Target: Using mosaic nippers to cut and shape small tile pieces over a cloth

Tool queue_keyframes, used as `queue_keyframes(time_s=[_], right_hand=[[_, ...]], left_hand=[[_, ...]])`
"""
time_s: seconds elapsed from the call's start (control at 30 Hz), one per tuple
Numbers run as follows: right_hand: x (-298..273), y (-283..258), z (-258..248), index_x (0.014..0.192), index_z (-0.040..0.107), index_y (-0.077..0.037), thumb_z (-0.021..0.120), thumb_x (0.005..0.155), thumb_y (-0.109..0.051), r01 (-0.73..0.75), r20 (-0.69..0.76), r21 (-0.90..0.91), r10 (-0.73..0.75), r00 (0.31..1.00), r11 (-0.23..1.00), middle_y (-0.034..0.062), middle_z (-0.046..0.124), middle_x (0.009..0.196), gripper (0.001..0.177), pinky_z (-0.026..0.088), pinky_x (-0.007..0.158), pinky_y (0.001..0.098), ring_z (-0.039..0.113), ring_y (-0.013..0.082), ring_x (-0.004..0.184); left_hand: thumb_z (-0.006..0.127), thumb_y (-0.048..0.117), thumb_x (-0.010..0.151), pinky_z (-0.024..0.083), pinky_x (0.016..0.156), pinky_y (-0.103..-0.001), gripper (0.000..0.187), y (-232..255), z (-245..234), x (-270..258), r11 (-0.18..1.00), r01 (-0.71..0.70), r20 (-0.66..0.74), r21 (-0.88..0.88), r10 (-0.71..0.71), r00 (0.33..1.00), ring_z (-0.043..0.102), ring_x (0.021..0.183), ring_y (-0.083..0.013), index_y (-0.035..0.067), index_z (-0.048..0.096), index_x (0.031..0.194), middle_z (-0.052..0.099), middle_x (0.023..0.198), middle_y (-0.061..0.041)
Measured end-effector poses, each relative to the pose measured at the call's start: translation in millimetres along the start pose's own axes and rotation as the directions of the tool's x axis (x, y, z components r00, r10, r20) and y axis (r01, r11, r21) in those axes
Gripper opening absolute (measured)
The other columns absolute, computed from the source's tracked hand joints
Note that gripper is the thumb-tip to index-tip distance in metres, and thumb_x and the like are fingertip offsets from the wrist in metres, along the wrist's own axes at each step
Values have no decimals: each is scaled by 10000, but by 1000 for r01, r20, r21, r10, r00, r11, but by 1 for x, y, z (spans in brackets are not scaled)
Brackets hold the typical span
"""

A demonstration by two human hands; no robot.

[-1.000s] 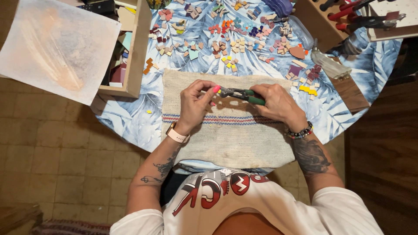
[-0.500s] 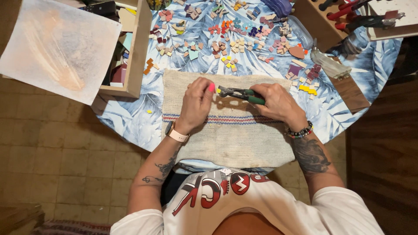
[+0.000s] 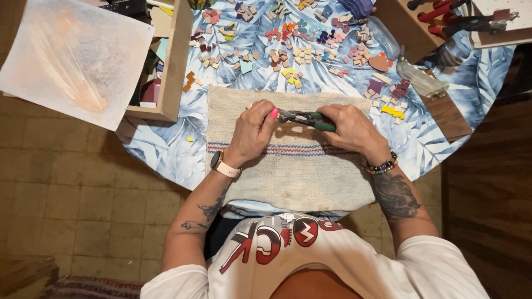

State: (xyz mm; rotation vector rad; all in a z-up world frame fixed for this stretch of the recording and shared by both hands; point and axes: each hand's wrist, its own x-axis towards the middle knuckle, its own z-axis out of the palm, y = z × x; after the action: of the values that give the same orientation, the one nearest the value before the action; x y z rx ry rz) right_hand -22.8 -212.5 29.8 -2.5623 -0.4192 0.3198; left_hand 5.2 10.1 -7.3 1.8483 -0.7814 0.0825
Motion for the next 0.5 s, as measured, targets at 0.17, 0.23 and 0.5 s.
queue_keyframes(time_s=[0.17,0.23,0.5], right_hand=[[-1,-6,-3,979,596,-39,589,731,-143,-33,43,-16,34,999,999,178,616,777,270,504,651,357,619,314,668],[-2,-8,-5,975,596,-36,591,729,-140,-43,47,-11,43,998,999,176,614,772,267,503,648,358,619,315,664],[-3,-13,-8,943,599,-42,589,747,-147,-75,61,-1,75,995,997,172,612,760,222,508,635,357,617,308,652]], left_hand=[[304,211,914,386,540,-290,299,3,-1,0,1000,18,10,-23,-18,1000,447,551,-186,90,469,696,386,578,-32],[310,212,916,395,559,-313,298,0,-1,-1,1000,5,6,-25,-5,1000,467,568,-227,87,459,689,401,583,-56],[312,217,922,405,606,-337,318,5,-4,0,998,11,-1,-68,-11,1000,498,598,-259,89,466,676,453,596,-82]])
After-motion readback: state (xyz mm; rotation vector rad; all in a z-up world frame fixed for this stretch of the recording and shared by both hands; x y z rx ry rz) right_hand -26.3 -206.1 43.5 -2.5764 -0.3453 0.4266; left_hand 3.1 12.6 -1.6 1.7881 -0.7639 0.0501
